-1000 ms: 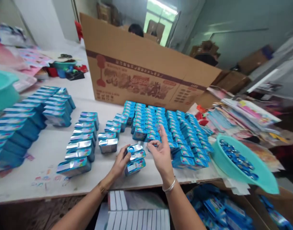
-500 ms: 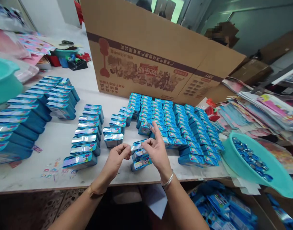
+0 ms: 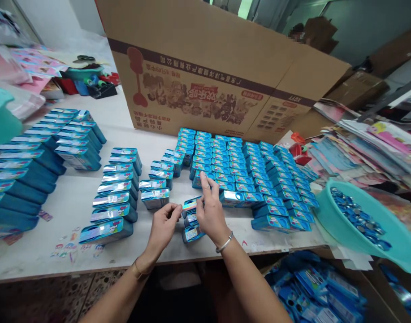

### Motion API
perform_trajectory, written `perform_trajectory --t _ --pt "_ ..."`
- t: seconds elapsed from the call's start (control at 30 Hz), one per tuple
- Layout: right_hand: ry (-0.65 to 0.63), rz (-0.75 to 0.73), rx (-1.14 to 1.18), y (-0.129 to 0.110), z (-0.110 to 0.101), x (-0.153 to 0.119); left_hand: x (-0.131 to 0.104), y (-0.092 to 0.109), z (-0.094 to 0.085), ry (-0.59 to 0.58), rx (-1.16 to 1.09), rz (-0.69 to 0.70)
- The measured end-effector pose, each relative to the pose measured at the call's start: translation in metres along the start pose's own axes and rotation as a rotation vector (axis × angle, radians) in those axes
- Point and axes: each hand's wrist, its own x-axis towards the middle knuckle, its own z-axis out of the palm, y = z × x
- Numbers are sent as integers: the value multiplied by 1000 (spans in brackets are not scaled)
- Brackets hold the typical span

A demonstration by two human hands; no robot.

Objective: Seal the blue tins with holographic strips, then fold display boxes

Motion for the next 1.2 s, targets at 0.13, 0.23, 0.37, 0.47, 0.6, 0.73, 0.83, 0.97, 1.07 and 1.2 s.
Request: perform_trajectory --t 0.13,0.23,0.37,0.47,0.6,0.73,0.83,0.97,1.07,1.2 --pt "-31 -43 -77 5 6 -2 -1 -8 4 -5 -11 -18" --pt "-37 -58 -129 9 8 -4 -2 -12 10 7 -32 -24" --pt "17 -56 -217 12 10 -4 1 -19 13 34 -33 -17" --pt "48 -54 -279 14 10 -2 5 -30 12 36 17 -46" --pt "98 -72 -286 24 -1 -2 1 -42 8 70 -2 -35" --pt "261 -62 -280 45 -31 -12 -16 -42 4 1 58 199" --pt "246 -83 -383 62 -49 -21 -20 -41 6 -191 233 380" --pt "100 -127 -600 81 -54 -26 -10 -38 14 -249 320 439" --pt "35 -144 -719 91 -52 -25 -2 -36 19 -182 353 450" --pt "47 -181 -800 97 -56 -24 7 -35 23 -65 357 425"
